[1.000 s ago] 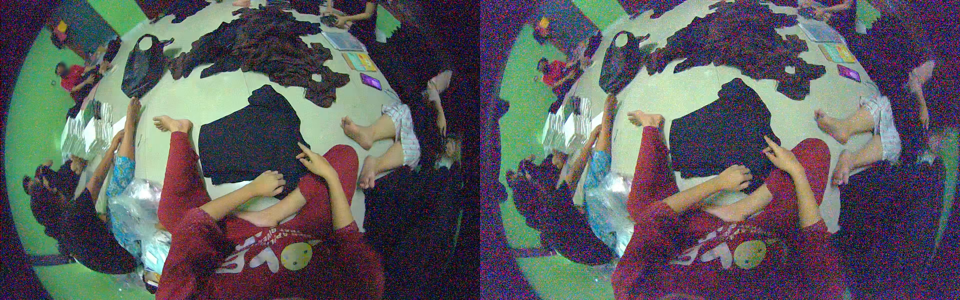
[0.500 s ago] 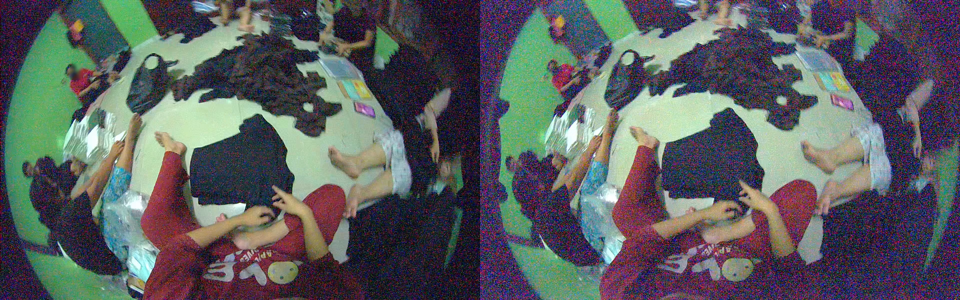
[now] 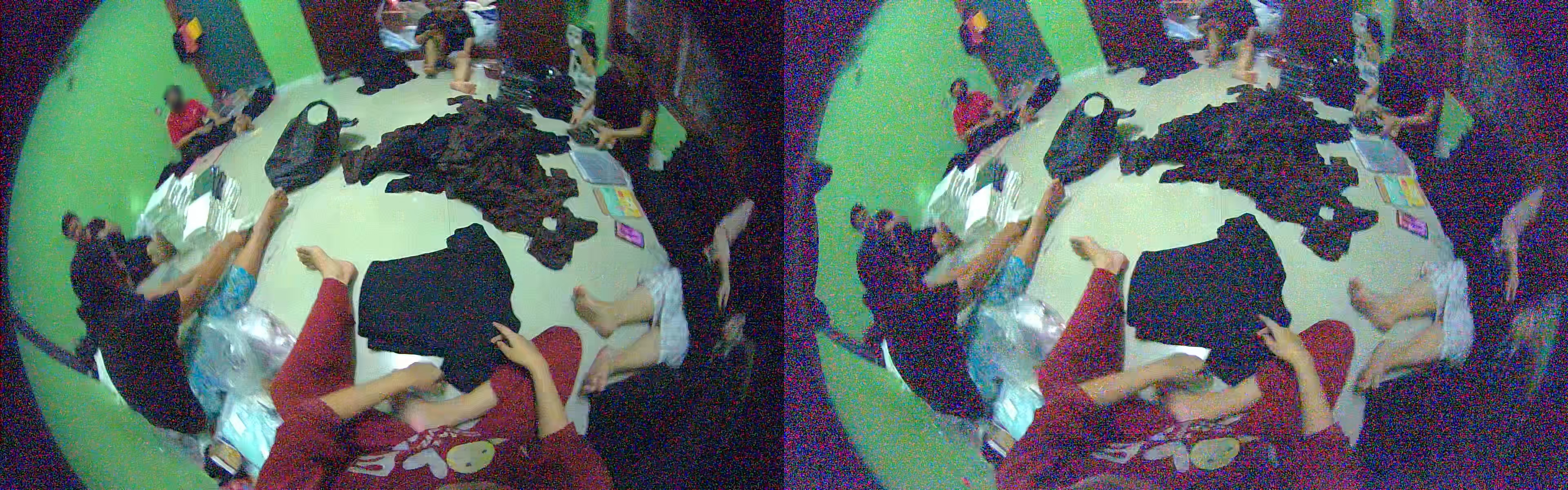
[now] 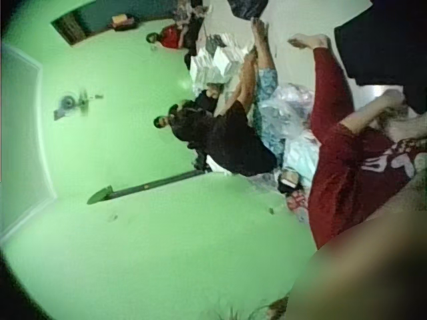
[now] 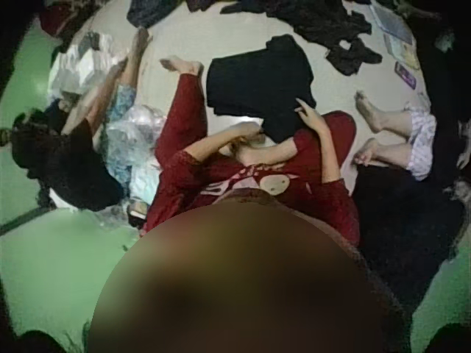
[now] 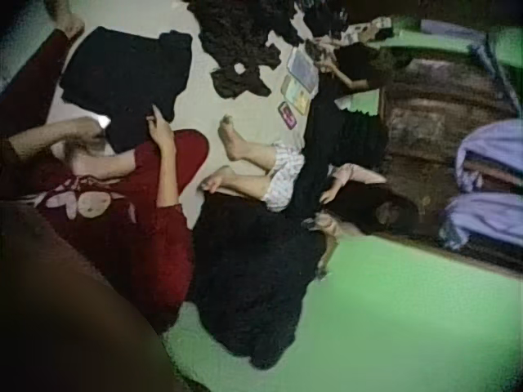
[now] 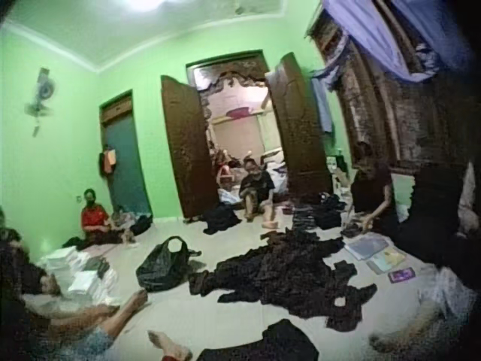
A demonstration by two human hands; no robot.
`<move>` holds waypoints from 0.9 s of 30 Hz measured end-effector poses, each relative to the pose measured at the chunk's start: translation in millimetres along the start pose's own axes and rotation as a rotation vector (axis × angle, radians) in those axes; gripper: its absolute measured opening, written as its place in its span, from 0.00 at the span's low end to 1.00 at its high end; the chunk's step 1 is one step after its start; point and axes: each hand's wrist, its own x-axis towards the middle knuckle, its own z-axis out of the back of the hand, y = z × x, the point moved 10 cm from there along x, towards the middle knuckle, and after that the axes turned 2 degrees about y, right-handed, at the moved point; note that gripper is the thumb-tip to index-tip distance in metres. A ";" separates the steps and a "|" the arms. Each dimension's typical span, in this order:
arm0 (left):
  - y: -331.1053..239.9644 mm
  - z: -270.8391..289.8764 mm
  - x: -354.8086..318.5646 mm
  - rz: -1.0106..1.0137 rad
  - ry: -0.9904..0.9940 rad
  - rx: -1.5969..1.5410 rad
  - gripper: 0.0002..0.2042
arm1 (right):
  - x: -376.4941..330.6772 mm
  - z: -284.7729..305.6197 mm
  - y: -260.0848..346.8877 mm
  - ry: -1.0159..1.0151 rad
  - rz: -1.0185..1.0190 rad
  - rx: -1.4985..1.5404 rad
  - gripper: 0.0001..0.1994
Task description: The person sits on the floor and folds dark garments by hand, smoothing and aligning each piece before folding it into a compact rectangle. The folded items are stacked in a pile nearby.
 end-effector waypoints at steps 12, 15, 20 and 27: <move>-9.3 -42.1 -25.2 0.291 0.220 0.177 0.20 | -56.4 -3.2 -8.8 -0.085 -0.218 -0.574 0.25; -18.8 -38.1 -22.7 0.291 0.232 0.183 0.21 | -49.6 -11.1 -21.3 -0.023 -0.158 -0.776 0.24; -8.6 -29.7 -40.8 0.465 -0.031 0.090 0.28 | -31.7 -15.7 -16.3 -0.056 -0.082 -0.688 0.23; 2.4 -39.5 -54.6 0.709 0.087 0.132 0.31 | -53.7 4.3 8.0 -0.238 -0.060 -0.676 0.24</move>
